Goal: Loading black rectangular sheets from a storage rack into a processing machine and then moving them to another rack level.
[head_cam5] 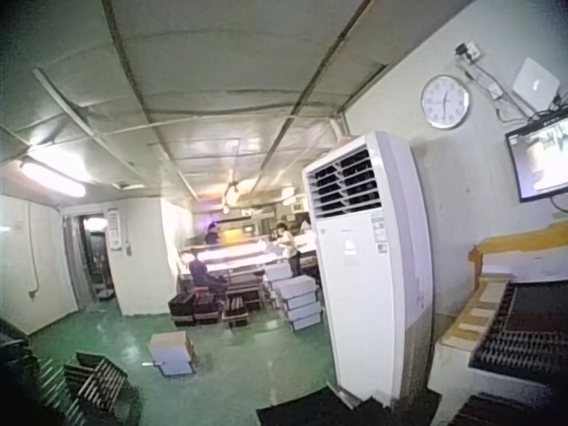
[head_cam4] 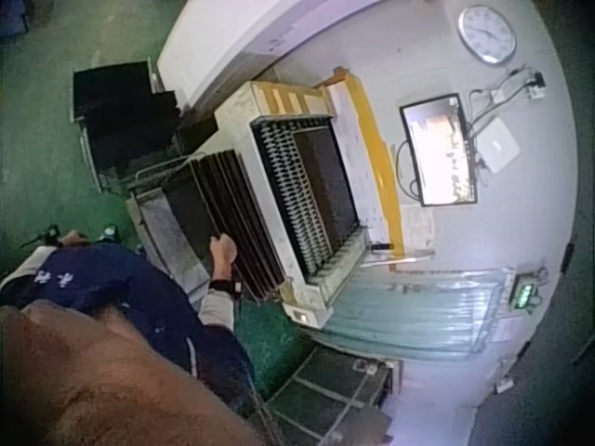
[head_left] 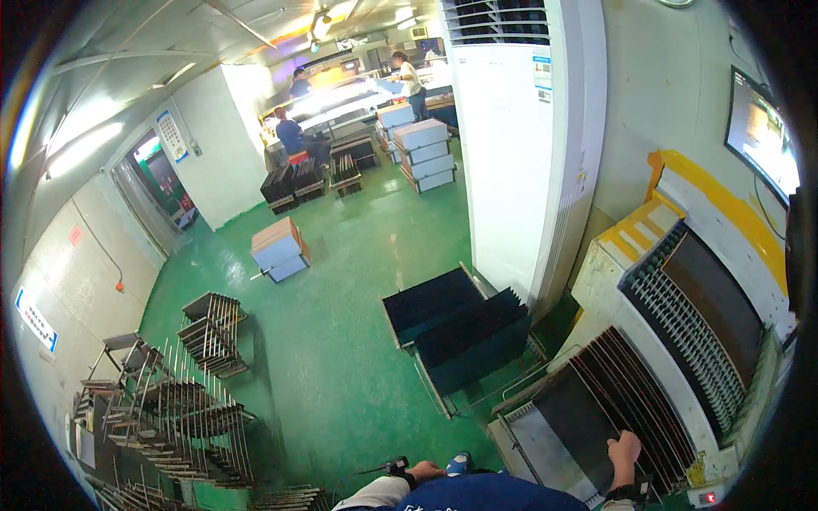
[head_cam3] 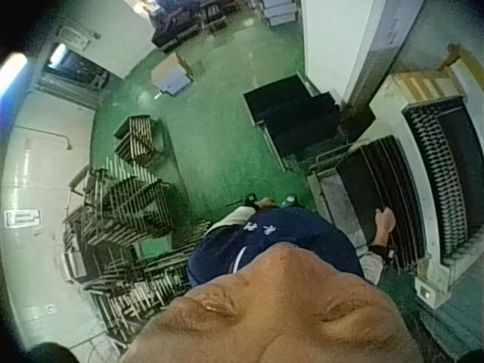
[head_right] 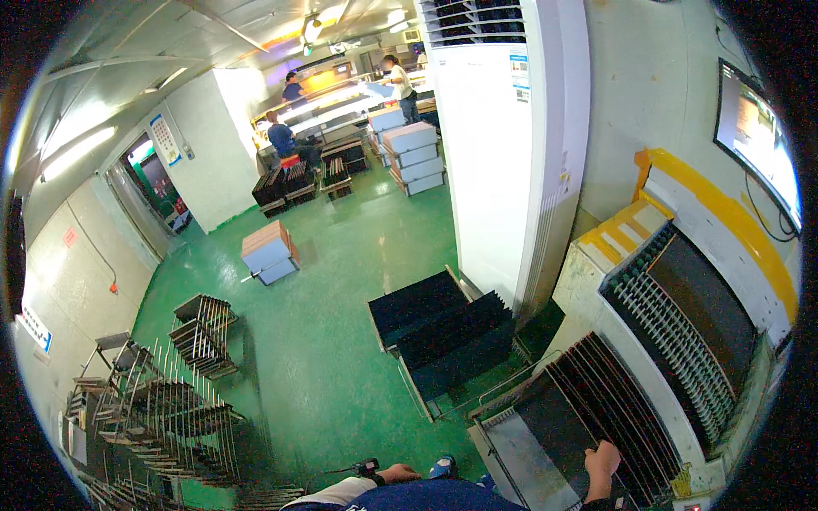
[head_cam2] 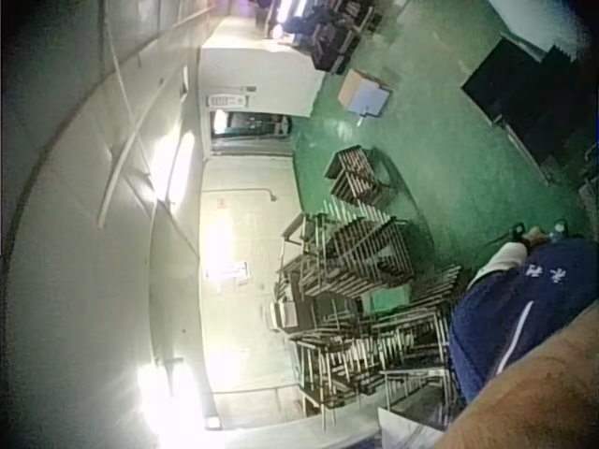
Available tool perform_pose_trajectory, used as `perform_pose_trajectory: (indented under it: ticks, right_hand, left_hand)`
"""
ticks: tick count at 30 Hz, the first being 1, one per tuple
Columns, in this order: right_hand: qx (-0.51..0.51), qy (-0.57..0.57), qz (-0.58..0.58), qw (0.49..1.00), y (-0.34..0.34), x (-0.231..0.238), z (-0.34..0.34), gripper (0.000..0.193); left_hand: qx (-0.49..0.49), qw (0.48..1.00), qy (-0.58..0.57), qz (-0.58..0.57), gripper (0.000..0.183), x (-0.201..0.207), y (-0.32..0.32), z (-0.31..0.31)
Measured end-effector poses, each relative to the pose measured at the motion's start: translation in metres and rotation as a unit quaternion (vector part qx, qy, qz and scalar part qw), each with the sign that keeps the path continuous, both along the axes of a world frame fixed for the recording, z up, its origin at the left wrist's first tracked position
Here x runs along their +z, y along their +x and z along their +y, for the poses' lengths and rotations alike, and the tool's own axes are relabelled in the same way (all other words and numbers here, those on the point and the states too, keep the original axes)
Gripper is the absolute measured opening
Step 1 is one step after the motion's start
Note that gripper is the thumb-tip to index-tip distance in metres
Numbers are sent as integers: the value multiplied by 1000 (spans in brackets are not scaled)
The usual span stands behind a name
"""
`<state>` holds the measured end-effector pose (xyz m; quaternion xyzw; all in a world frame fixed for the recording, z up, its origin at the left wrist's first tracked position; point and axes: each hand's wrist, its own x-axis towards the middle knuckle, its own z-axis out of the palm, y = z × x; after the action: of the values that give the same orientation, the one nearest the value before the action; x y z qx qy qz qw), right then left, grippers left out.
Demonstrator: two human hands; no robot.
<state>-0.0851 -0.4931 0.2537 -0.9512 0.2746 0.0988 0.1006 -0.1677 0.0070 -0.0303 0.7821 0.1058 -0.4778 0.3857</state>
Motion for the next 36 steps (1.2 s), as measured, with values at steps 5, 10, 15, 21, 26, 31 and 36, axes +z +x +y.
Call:
perform_pose_trajectory:
  ticks: [5,10,15,21,26,31,36]
  right_hand:
    - [-4,-2,-9,1000,1,-16,-10,38]
    - [-3,0,-2,1000,3,-17,-12,38]
    - [-20,-2,4,1000,5,3,0,41]
    - [1,-41,-28,999,3,-18,-12,33]
    - [-8,3,2,1000,7,-5,-8,40]
    - [-11,-4,-15,1000,5,-6,-10,36]
    - [-9,-11,-16,1000,7,-15,-13,31]
  left_hand:
    - [11,1000,-3,7,58,-2,1,-3]
    - [16,1000,-2,4,55,2,3,-5]
    - [14,1000,-6,1,52,7,4,-7]
    - [31,999,-31,-10,42,-17,0,-2]
    - [-64,995,-32,-64,40,-39,-2,3]
    - [-81,996,3,-48,40,-27,4,-4]
    - [32,999,-41,0,38,-34,0,-1]
